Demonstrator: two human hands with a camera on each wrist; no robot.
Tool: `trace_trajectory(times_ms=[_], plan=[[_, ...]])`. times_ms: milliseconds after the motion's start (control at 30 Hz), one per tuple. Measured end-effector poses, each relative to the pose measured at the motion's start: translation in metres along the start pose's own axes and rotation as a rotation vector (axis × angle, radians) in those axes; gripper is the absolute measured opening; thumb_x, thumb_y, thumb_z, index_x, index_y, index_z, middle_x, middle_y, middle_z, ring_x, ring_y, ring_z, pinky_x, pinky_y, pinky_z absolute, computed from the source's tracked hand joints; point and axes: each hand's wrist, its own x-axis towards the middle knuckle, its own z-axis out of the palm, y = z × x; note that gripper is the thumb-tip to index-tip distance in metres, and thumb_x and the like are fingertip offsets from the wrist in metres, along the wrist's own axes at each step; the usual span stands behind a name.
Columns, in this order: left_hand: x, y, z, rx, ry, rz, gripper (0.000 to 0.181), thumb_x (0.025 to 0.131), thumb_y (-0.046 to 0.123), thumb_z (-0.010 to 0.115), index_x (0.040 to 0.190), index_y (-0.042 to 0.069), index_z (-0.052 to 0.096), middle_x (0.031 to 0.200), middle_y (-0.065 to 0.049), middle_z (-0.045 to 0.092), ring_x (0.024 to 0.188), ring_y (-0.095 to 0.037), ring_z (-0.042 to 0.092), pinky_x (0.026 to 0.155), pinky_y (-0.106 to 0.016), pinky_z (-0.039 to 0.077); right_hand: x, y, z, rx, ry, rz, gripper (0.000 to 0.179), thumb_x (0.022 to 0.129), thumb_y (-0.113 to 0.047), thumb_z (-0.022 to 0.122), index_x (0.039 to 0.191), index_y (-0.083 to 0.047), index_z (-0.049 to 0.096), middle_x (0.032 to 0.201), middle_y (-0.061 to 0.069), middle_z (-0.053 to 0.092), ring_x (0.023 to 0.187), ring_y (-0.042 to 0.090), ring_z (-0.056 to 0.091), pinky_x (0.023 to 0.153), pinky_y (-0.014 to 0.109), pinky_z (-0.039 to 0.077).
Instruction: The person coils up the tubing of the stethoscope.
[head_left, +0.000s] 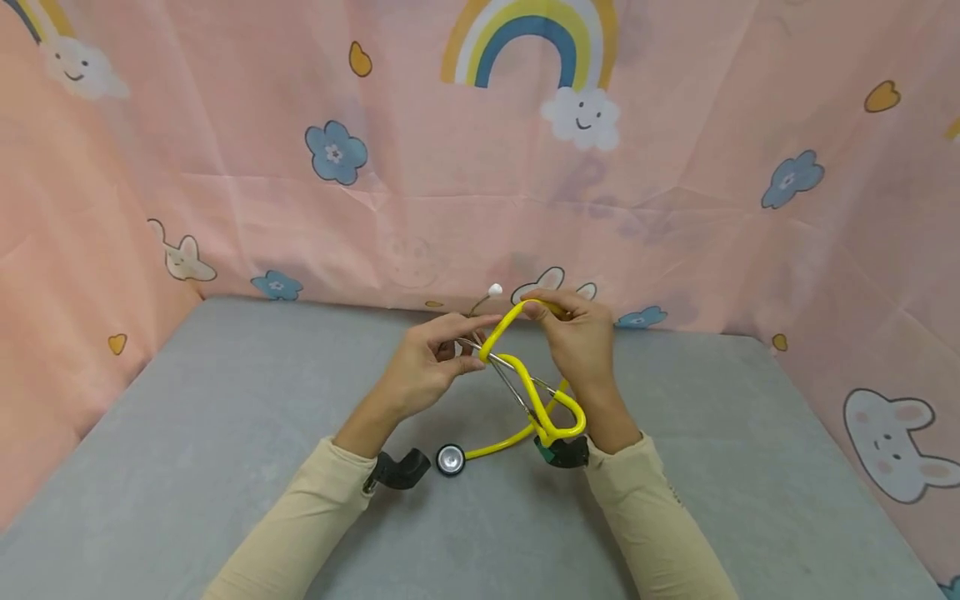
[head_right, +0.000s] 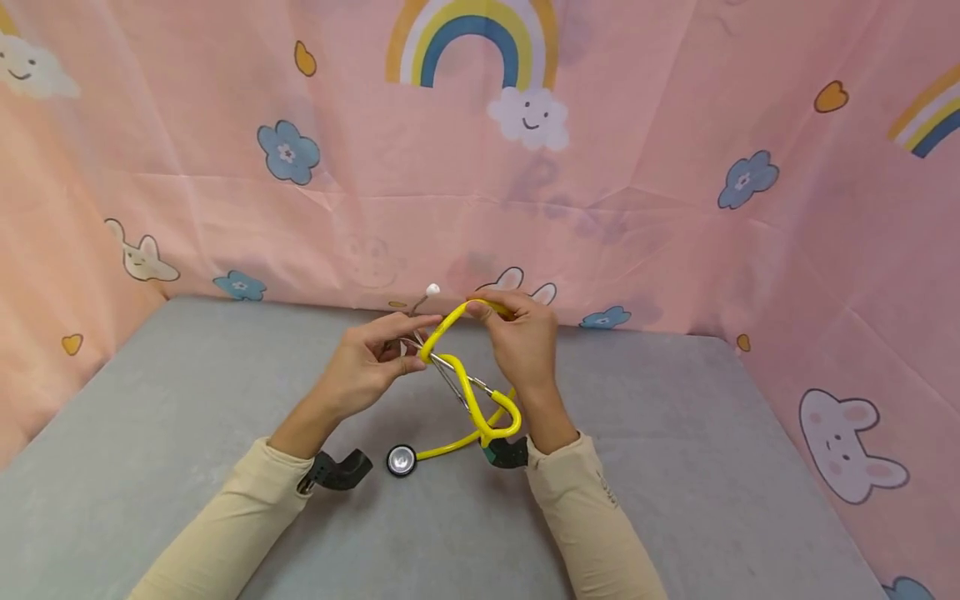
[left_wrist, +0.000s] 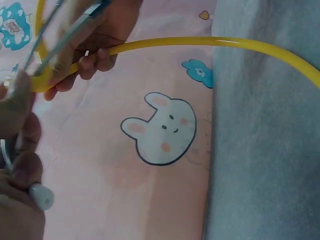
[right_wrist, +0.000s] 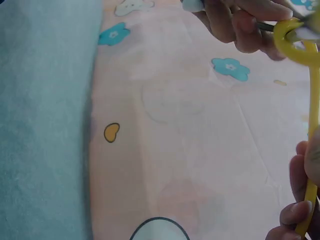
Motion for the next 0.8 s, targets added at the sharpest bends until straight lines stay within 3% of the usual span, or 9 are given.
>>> trace_trajectory(times_ms=[133,267,333,433,567,667,800], plan=[[-0.001,-0.002,0.001,-0.078,0.12,0.125,0.038,0.08,-0.011,0.073,0.117,-0.004,0.07,0.089,-0.012,0.058,0.068,-0.014,0.048,0.055,-0.017,0.036,-0.001,-0.002,0.002,-0.011,-0.041,0.042,0.022,0.086,-0.022,0.075,0.099,-0.004,0.079,0.091,0.016,0.075,0.068,0.008,0.06,0.061,0.016,0.049],[-0.002,0.002,0.002,-0.123,0.256,0.163,0.031,0.079,-0.011,0.073,0.11,-0.01,0.071,0.093,-0.01,0.061,0.069,-0.007,0.049,0.055,-0.014,0.038,-0.004,-0.002,0.007,-0.028,-0.12,0.093,0.024,0.088,-0.028,0.076,0.098,-0.006,0.08,0.091,0.013,0.076,0.072,0.012,0.065,0.063,0.02,0.055],[-0.002,0.003,0.002,-0.141,0.312,0.143,0.03,0.079,-0.01,0.072,0.109,-0.01,0.071,0.095,-0.003,0.062,0.074,-0.005,0.053,0.058,-0.013,0.042,-0.008,-0.002,0.011,-0.043,-0.168,0.102,0.023,0.09,-0.027,0.074,0.1,-0.006,0.079,0.093,0.013,0.076,0.075,0.016,0.066,0.064,0.022,0.056],[-0.002,0.006,0.003,-0.187,0.399,0.089,0.031,0.079,-0.009,0.072,0.11,-0.012,0.07,0.095,0.008,0.062,0.078,-0.003,0.057,0.064,-0.012,0.048,-0.013,-0.003,0.02,-0.097,-0.253,0.044,0.023,0.091,-0.02,0.073,0.106,-0.003,0.077,0.102,0.015,0.077,0.088,0.024,0.071,0.073,0.028,0.06],[0.001,0.008,0.002,-0.24,0.535,0.013,0.03,0.08,-0.005,0.072,0.109,-0.013,0.07,0.093,0.01,0.06,0.073,-0.004,0.055,0.066,-0.012,0.048,-0.018,-0.004,0.032,-0.159,-0.302,-0.069,0.03,0.091,-0.02,0.073,0.117,-0.005,0.074,0.112,0.013,0.075,0.099,0.026,0.073,0.08,0.035,0.061],[0.003,0.009,-0.001,-0.238,0.629,-0.036,0.029,0.081,0.0,0.073,0.109,-0.009,0.072,0.093,0.009,0.061,0.074,-0.004,0.057,0.067,-0.012,0.049,-0.021,-0.005,0.041,-0.166,-0.29,-0.081,0.03,0.091,-0.027,0.073,0.114,-0.008,0.076,0.106,0.009,0.077,0.093,0.023,0.075,0.077,0.036,0.062],[0.004,0.008,-0.007,-0.163,0.731,-0.083,0.027,0.082,0.006,0.073,0.108,-0.002,0.075,0.09,0.011,0.061,0.08,-0.004,0.061,0.067,-0.012,0.048,-0.028,-0.004,0.05,-0.221,-0.283,-0.094,0.026,0.089,-0.026,0.073,0.11,-0.011,0.078,0.095,0.005,0.078,0.077,0.018,0.07,0.066,0.029,0.058]])
